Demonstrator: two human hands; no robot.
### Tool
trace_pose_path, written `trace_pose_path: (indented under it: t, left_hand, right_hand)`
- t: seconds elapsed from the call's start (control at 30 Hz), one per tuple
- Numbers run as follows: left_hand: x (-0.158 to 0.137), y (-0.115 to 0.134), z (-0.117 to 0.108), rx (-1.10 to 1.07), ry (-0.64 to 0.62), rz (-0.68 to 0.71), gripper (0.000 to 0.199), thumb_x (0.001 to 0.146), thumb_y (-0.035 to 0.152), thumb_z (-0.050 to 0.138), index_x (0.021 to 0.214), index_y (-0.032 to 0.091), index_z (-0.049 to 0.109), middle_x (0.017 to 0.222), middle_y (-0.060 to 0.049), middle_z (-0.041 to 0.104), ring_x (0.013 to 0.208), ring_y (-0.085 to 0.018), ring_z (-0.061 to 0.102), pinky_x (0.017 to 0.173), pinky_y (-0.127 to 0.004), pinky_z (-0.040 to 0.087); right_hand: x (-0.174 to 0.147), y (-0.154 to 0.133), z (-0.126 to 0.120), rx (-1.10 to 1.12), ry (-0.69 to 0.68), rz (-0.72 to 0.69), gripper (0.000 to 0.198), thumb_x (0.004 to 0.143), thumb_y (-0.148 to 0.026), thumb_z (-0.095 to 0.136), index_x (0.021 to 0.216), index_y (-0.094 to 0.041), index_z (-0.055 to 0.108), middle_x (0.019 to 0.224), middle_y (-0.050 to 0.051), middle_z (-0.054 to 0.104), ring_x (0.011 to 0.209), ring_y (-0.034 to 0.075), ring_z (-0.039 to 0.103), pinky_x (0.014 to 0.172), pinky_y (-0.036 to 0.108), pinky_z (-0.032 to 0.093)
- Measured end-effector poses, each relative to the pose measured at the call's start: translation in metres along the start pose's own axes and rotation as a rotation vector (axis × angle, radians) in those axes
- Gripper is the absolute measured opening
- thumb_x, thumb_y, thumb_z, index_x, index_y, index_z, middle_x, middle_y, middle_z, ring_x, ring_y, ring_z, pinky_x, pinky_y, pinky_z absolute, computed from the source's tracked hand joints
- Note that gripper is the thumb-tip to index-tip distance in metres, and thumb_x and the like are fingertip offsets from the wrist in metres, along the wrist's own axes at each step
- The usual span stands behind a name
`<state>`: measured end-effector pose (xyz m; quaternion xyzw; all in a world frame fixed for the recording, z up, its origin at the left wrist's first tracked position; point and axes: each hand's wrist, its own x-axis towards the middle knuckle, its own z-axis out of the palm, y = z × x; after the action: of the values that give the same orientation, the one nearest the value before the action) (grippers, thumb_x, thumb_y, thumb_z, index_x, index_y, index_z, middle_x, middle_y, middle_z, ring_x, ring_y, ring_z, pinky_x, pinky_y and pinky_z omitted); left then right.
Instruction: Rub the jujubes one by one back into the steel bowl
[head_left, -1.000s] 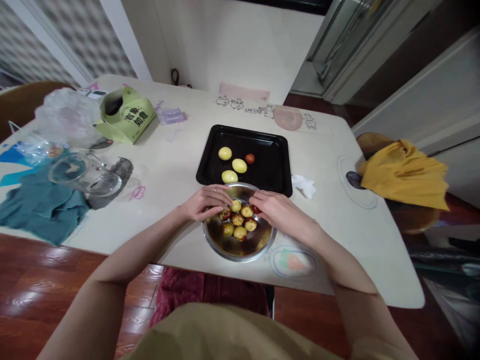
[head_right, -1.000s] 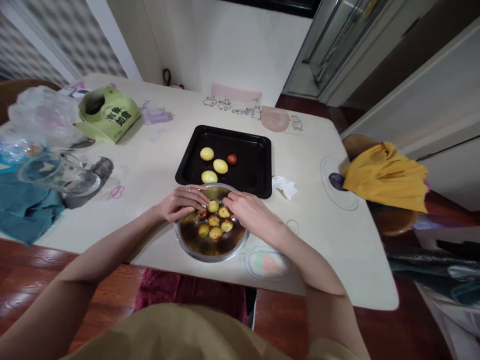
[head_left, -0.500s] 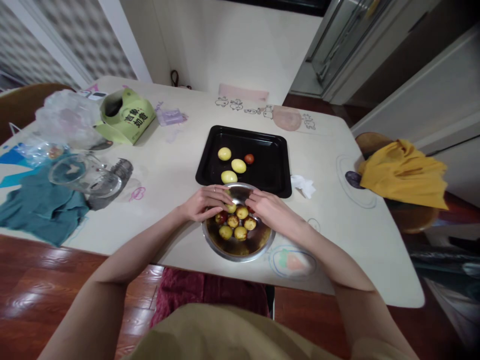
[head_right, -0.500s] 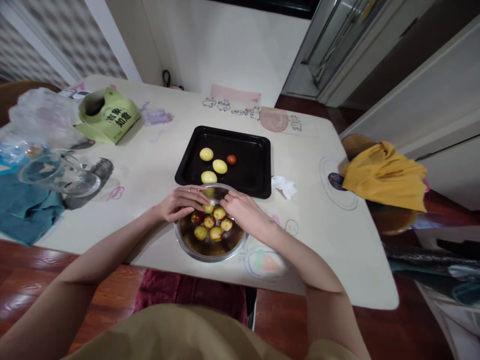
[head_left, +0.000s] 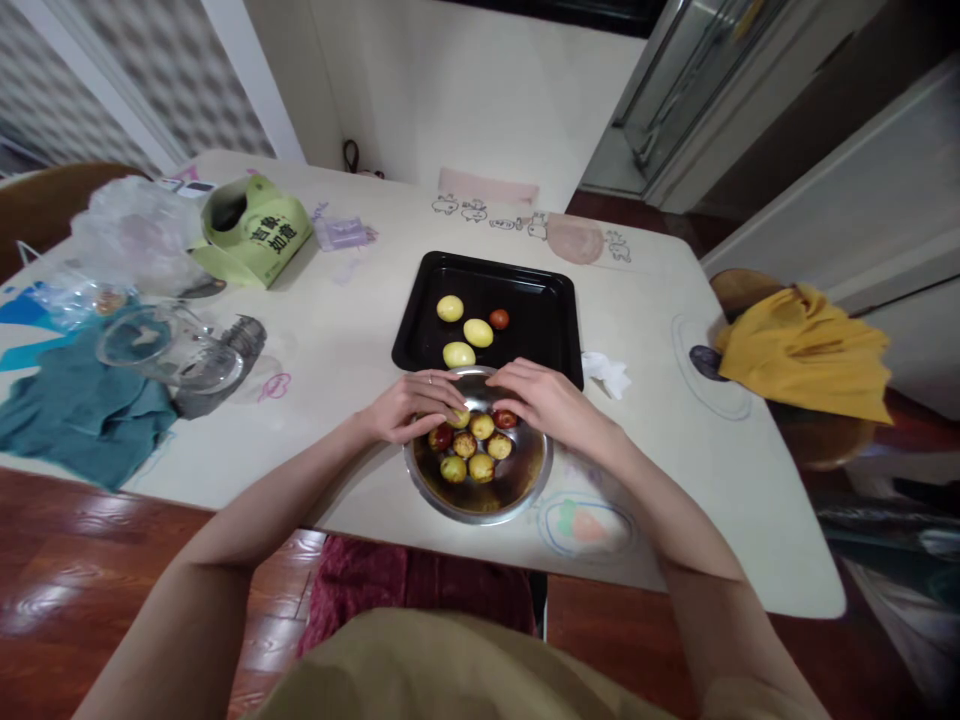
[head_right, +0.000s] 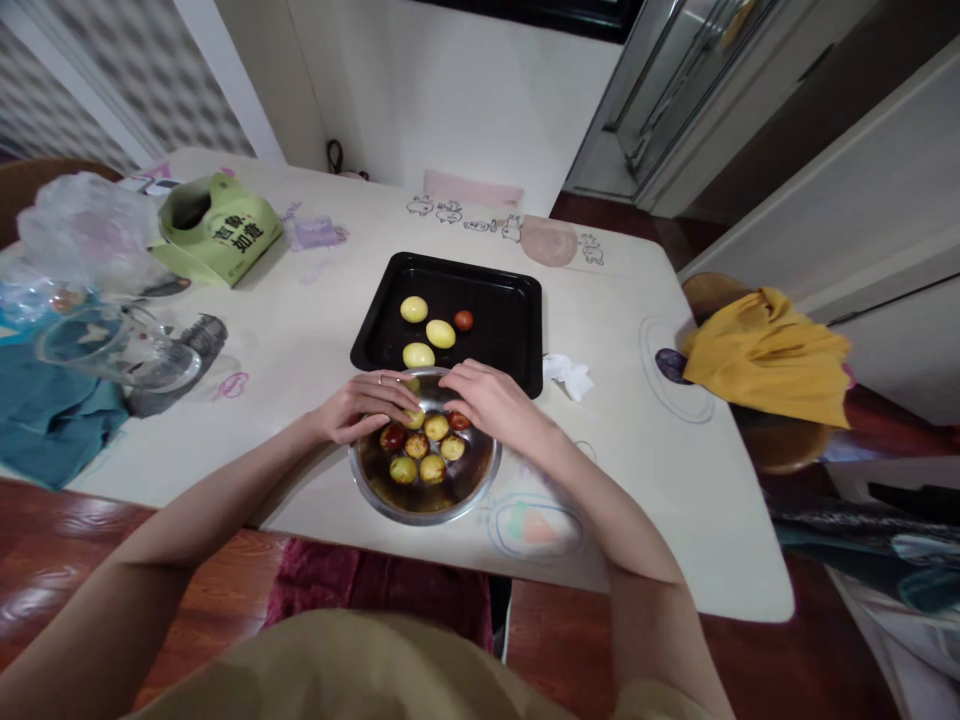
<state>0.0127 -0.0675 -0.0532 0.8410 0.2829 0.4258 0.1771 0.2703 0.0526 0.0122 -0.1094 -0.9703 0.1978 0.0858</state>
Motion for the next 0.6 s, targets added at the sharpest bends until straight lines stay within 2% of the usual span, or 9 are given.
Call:
trace_pose_path:
  t: [0.13, 0.27, 0.47, 0.6]
  left_hand:
    - [0.0, -0.001, 0.001, -0.012, 0.016, -0.004, 0.033, 0.109, 0.031, 0.05, 0.114, 0.019, 0.081, 0.112, -0.014, 0.084, 0.112, -0.026, 0.08, 0.119, -0.05, 0.053]
    - [-0.001, -0.003, 0.002, -0.012, 0.023, 0.0, 0.033, 0.109, 0.03, 0.05, 0.114, 0.02, 0.081, 0.112, -0.013, 0.084, 0.111, -0.026, 0.08, 0.117, -0.051, 0.054]
    - [-0.001, -0.002, 0.002, -0.009, 0.024, 0.011, 0.033, 0.109, 0.029, 0.049, 0.112, 0.017, 0.08, 0.112, -0.015, 0.084, 0.11, -0.027, 0.08, 0.116, -0.052, 0.055]
    - [-0.001, -0.002, 0.002, -0.001, 0.02, 0.007, 0.033, 0.109, 0.028, 0.049, 0.113, 0.017, 0.08, 0.111, -0.015, 0.084, 0.11, -0.027, 0.08, 0.116, -0.052, 0.055]
  right_hand:
    - [0.011, 0.018, -0.002, 0.01, 0.174, 0.05, 0.026, 0.108, -0.031, 0.054, 0.126, -0.024, 0.072, 0.124, 0.012, 0.073, 0.119, 0.031, 0.066, 0.106, 0.051, 0.058]
    - [0.027, 0.049, 0.006, -0.017, 0.253, 0.082, 0.037, 0.107, -0.027, 0.051, 0.141, -0.026, 0.064, 0.143, 0.012, 0.066, 0.134, 0.032, 0.061, 0.117, 0.056, 0.052]
    - [0.052, 0.102, 0.022, -0.04, 0.276, 0.182, 0.053, 0.105, -0.026, 0.05, 0.157, -0.021, 0.052, 0.158, 0.015, 0.057, 0.145, 0.033, 0.054, 0.125, 0.058, 0.046]
    - [0.061, 0.117, 0.03, -0.035, 0.271, 0.231, 0.053, 0.105, -0.025, 0.047, 0.158, -0.02, 0.052, 0.155, 0.017, 0.06, 0.143, 0.033, 0.056, 0.123, 0.061, 0.046]
